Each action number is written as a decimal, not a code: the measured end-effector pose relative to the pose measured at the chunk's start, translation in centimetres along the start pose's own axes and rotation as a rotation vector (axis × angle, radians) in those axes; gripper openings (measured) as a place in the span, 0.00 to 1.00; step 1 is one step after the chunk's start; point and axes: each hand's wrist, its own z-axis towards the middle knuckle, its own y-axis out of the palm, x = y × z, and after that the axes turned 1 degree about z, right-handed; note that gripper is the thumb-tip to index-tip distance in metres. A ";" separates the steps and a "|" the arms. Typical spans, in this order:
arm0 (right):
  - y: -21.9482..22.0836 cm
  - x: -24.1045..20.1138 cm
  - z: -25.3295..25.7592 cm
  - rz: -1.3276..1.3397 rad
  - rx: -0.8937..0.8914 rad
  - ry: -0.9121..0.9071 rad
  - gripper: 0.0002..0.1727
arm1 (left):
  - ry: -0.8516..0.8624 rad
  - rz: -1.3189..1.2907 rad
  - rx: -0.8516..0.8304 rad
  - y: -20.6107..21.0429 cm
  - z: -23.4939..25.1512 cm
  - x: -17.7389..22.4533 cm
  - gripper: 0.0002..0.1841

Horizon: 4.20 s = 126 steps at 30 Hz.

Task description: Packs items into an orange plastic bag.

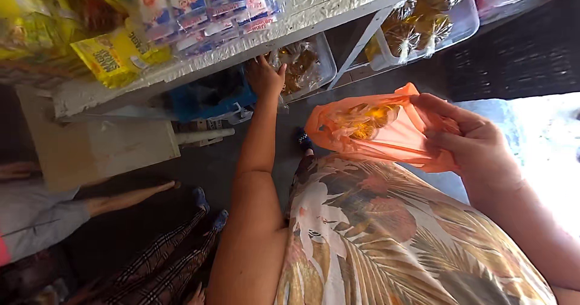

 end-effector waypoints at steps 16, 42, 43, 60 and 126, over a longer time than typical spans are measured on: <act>-0.5 1.1 0.0 0.015 0.023 0.051 0.39 | -0.017 0.165 -0.203 1.8 7.0 0.6 0.28; 0.8 0.8 2.7 0.049 0.008 0.103 0.38 | -0.156 0.300 -0.537 -1.0 5.2 2.4 0.30; 0.9 0.8 2.7 0.038 0.011 0.111 0.38 | -0.124 0.296 -0.544 -1.3 5.2 2.6 0.30; 1.1 1.5 3.1 0.029 -0.045 0.181 0.37 | 0.568 0.039 -0.694 0.5 2.9 2.4 0.30; 2.6 -0.8 7.1 -0.298 -0.585 0.041 0.36 | -0.300 -1.261 0.275 -4.9 -15.3 -2.0 0.13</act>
